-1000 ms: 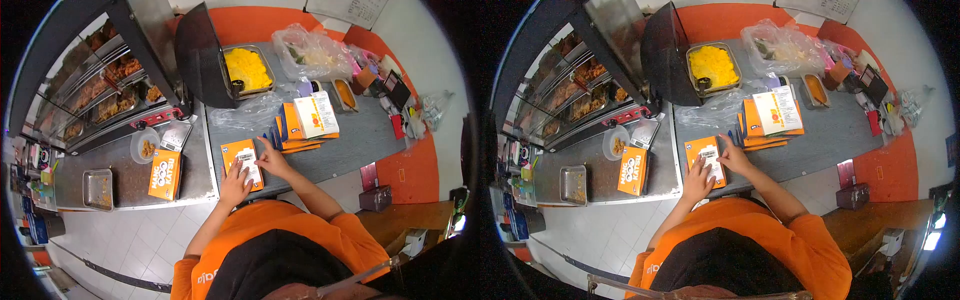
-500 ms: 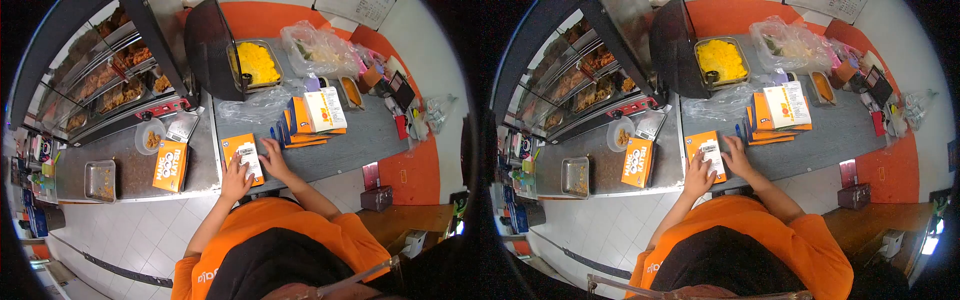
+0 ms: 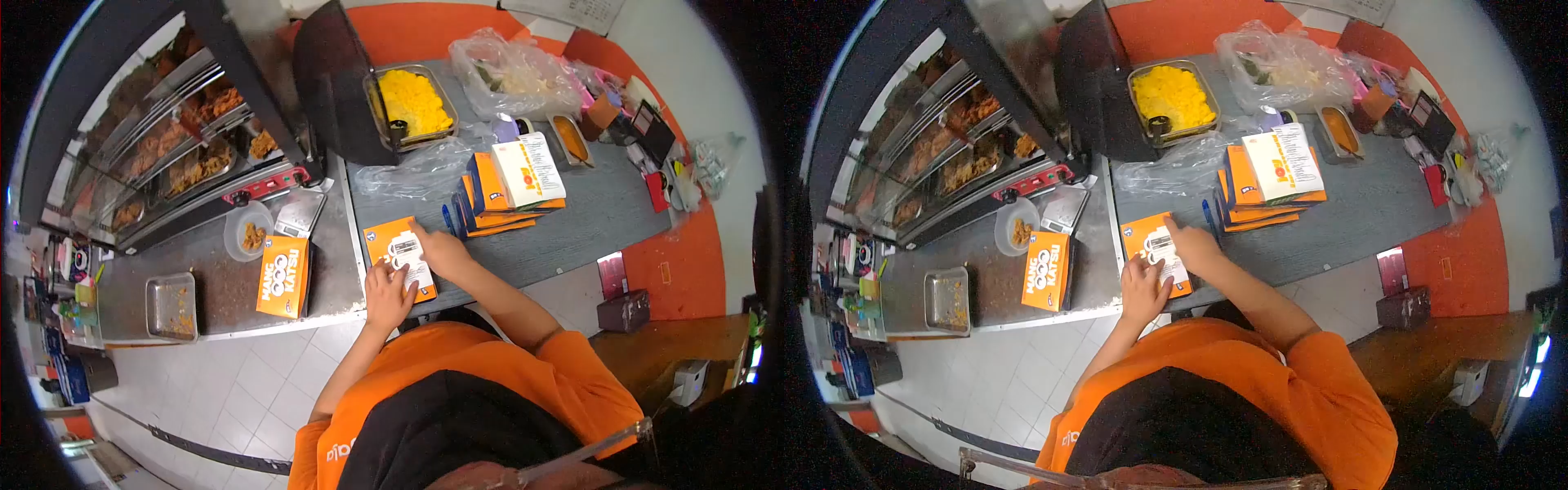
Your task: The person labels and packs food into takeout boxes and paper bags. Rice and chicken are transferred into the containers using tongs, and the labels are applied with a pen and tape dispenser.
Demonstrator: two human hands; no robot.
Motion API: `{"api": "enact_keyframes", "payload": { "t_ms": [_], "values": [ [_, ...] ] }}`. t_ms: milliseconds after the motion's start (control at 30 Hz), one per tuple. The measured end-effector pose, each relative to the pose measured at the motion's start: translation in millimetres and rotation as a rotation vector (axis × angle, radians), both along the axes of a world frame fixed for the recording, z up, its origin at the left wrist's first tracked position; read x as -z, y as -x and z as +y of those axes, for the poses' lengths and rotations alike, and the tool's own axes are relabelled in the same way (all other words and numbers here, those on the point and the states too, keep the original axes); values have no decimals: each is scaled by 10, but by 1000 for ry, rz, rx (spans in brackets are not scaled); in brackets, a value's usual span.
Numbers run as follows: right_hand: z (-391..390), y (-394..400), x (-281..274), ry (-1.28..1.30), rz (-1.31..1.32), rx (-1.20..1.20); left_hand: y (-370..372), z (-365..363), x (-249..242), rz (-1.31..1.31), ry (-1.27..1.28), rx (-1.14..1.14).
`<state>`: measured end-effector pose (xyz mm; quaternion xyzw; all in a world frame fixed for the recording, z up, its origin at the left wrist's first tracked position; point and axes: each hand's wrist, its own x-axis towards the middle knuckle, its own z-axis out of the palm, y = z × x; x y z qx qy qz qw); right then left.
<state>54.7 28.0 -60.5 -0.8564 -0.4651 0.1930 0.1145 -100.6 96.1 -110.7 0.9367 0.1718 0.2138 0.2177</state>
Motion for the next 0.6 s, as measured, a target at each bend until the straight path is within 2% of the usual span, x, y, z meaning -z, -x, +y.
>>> {"api": "enact_keyframes", "payload": {
  "t_ms": [67,133,167,200,233,267,300,333,367,400,433,500,567,600],
  "values": [
    [-400,-49,-250,-345,236,-56,25,46,-50,-27,57,34],
    [-911,-164,-620,-669,175,-177,111,151,-9,-122,150,34],
    [-1141,-345,-591,-949,-64,-33,168,184,-135,-103,128,-64],
    [-1357,-532,-567,-1219,-316,115,232,281,-120,-213,42,-164],
    [-1524,-684,-629,-1448,-80,441,349,430,-137,-200,-86,-236],
    [-1653,-968,-667,-1475,-42,680,458,542,-203,-137,-56,-365],
    [-1765,-1310,-694,-1495,2,921,638,757,-12,-21,-190,-537],
    [-1879,-1656,-548,-1370,133,945,742,925,-79,-21,-259,-542],
    [-1918,-1994,-299,-1242,265,959,889,1081,-40,172,-331,-621],
    [-1879,-2249,-57,-1165,295,921,900,1134,-171,433,-291,-701],
    [-1819,-2503,223,-1089,326,882,968,1212,-135,590,-317,-689],
    [-1700,-3017,979,-955,-73,734,928,1238,-210,729,-230,-648],
    [-1523,-3051,650,-642,593,874,1035,1397,7,689,-260,-629],
    [-1438,-3067,608,-644,605,885,1074,1460,87,652,-271,-620]
  ]
}}
